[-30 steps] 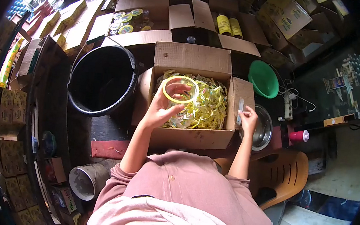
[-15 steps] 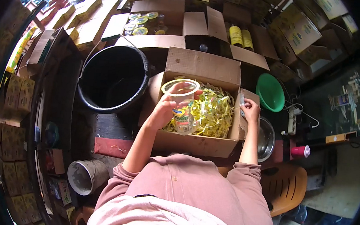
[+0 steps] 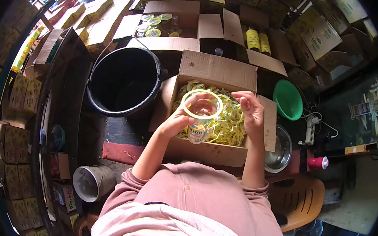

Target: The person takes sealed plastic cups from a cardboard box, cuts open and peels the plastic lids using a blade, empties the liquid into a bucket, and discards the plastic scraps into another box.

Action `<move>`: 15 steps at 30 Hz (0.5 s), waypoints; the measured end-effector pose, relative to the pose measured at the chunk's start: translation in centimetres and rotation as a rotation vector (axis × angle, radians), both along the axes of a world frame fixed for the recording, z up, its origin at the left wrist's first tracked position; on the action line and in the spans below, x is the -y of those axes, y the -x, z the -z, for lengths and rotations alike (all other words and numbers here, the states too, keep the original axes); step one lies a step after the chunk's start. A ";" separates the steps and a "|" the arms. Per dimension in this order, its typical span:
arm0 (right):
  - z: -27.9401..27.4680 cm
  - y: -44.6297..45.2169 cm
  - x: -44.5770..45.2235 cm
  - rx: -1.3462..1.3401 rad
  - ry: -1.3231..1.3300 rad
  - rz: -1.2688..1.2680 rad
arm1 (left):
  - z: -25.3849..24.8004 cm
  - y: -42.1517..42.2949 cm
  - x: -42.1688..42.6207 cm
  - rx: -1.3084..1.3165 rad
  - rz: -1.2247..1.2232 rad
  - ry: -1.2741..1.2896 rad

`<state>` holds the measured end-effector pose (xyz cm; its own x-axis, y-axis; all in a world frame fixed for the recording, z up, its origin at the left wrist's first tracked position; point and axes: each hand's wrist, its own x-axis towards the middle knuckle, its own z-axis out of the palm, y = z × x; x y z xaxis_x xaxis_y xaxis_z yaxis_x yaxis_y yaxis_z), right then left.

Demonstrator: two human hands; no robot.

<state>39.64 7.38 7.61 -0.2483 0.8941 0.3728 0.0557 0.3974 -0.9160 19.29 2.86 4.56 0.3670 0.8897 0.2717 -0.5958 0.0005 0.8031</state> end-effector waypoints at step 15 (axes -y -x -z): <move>-2.6 1.6 1.4 0.115 0.082 -0.256 | -1.1 0.8 1.1 -0.227 0.006 -0.221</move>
